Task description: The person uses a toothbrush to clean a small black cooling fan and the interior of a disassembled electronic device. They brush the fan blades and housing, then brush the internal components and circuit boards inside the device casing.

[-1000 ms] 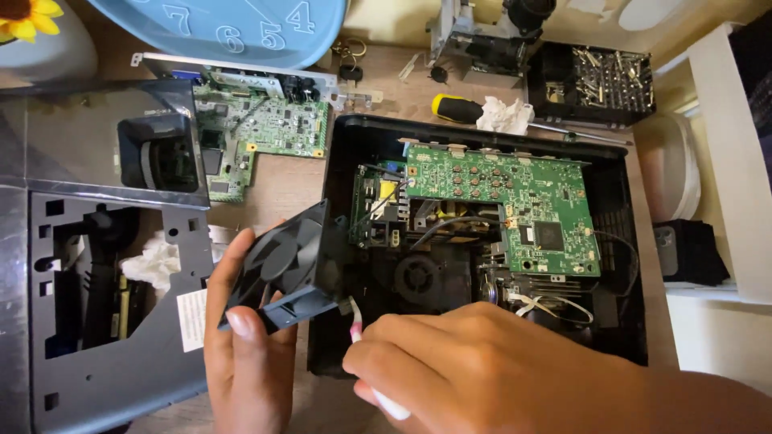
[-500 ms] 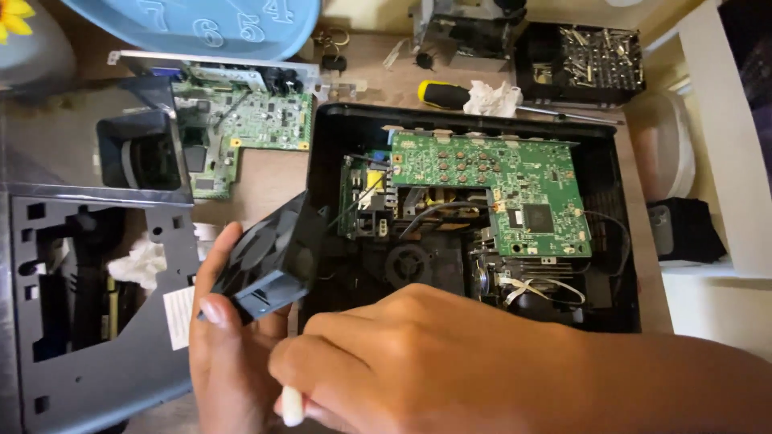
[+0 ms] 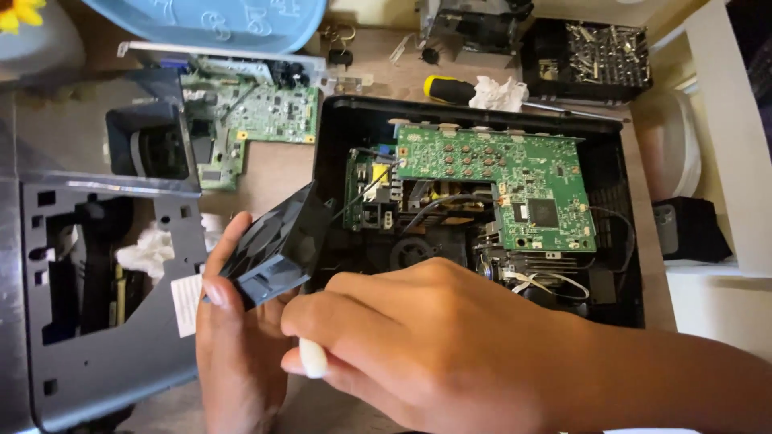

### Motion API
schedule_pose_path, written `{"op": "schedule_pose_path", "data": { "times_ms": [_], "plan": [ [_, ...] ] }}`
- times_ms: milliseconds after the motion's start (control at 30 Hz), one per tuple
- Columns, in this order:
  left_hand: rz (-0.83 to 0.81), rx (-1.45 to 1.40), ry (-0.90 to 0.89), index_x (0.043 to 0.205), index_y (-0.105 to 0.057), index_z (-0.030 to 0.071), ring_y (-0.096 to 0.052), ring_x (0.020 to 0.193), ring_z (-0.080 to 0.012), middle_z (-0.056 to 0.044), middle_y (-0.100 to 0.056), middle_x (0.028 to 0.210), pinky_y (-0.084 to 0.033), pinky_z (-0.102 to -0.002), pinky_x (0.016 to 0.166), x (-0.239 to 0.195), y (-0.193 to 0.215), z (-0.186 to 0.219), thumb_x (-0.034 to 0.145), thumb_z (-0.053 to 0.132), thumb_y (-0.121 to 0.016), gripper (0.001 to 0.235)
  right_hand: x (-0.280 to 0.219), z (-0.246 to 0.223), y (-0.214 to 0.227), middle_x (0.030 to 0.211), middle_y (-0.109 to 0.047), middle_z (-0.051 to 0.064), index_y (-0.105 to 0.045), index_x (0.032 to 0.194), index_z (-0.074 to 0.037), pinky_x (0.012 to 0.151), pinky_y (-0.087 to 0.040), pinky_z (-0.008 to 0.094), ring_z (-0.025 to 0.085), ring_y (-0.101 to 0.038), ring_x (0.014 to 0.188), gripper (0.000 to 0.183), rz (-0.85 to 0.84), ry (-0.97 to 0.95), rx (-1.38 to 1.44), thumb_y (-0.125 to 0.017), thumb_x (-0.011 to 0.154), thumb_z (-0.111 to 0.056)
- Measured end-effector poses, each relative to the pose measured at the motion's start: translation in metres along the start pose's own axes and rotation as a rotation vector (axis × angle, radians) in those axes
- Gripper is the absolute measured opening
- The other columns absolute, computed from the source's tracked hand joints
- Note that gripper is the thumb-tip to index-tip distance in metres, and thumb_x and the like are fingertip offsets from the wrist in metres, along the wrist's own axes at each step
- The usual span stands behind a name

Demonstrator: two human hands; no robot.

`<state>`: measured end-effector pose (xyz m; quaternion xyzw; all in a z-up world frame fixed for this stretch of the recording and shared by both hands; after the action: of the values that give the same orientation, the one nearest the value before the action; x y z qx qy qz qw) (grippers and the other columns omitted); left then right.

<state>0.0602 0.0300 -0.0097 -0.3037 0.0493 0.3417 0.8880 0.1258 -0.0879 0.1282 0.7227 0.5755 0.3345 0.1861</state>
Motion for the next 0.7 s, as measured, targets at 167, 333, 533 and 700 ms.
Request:
{"op": "schedule_pose_path", "data": {
  "times_ms": [167, 333, 533, 700],
  "plan": [
    [-0.001, -0.028, -0.009, 0.157, -0.037, 0.005, -0.065, 0.12, -0.0335, -0.027, -0.061, 0.139, -0.05, -0.042, 0.103, -0.001, -0.001, 0.001, 0.081, 0.058, -0.058, 0.095, -0.005, 0.007, -0.011, 0.086, -0.05, 0.012, -0.051, 0.109, -0.002, 0.055, -0.043, 0.042, 0.032, -0.056, 0.066, 0.006, -0.019, -0.026, -0.057, -0.055, 0.108, -0.007],
    [-0.073, 0.062, -0.094, 0.159, -0.039, 0.004, -0.069, 0.094, -0.0204, -0.006, -0.063, 0.078, -0.053, -0.033, 0.085, -0.002, 0.008, -0.003, 0.086, 0.068, -0.066, 0.102, -0.006, -0.001, -0.003, 0.09, -0.053, 0.012, -0.049, 0.108, -0.003, 0.057, -0.044, 0.039, 0.029, -0.053, 0.063, 0.007, -0.067, -0.025, 0.031, -0.045, 0.109, -0.009],
    [0.046, 0.011, 0.013, 0.154, -0.042, 0.007, -0.066, 0.124, -0.0332, -0.027, -0.063, 0.136, -0.052, -0.041, 0.107, -0.003, -0.001, 0.003, 0.069, 0.06, -0.064, 0.102, -0.005, -0.008, 0.0, 0.09, -0.054, 0.012, -0.049, 0.11, -0.002, 0.058, -0.044, 0.037, 0.027, -0.05, 0.062, 0.006, -0.13, -0.04, 0.082, -0.045, 0.106, -0.003],
    [-0.047, 0.056, -0.068, 0.16, -0.04, 0.004, -0.069, 0.09, -0.0152, 0.006, -0.039, 0.058, -0.056, -0.03, 0.083, -0.001, 0.002, 0.001, 0.084, 0.064, -0.066, 0.101, -0.003, -0.009, 0.004, 0.092, -0.058, 0.011, -0.049, 0.11, -0.002, 0.06, -0.046, 0.04, 0.029, -0.051, 0.059, 0.014, -0.133, -0.054, 0.096, -0.038, 0.107, -0.009]
  ]
}}
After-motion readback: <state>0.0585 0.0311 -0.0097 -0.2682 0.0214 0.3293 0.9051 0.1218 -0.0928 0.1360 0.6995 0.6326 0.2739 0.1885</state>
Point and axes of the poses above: each hand's wrist, its own x-axis towards the middle knuckle, its own y-axis out of the back of the hand, z = x × y, the point moved 6 cm from there along x, towards the middle knuckle
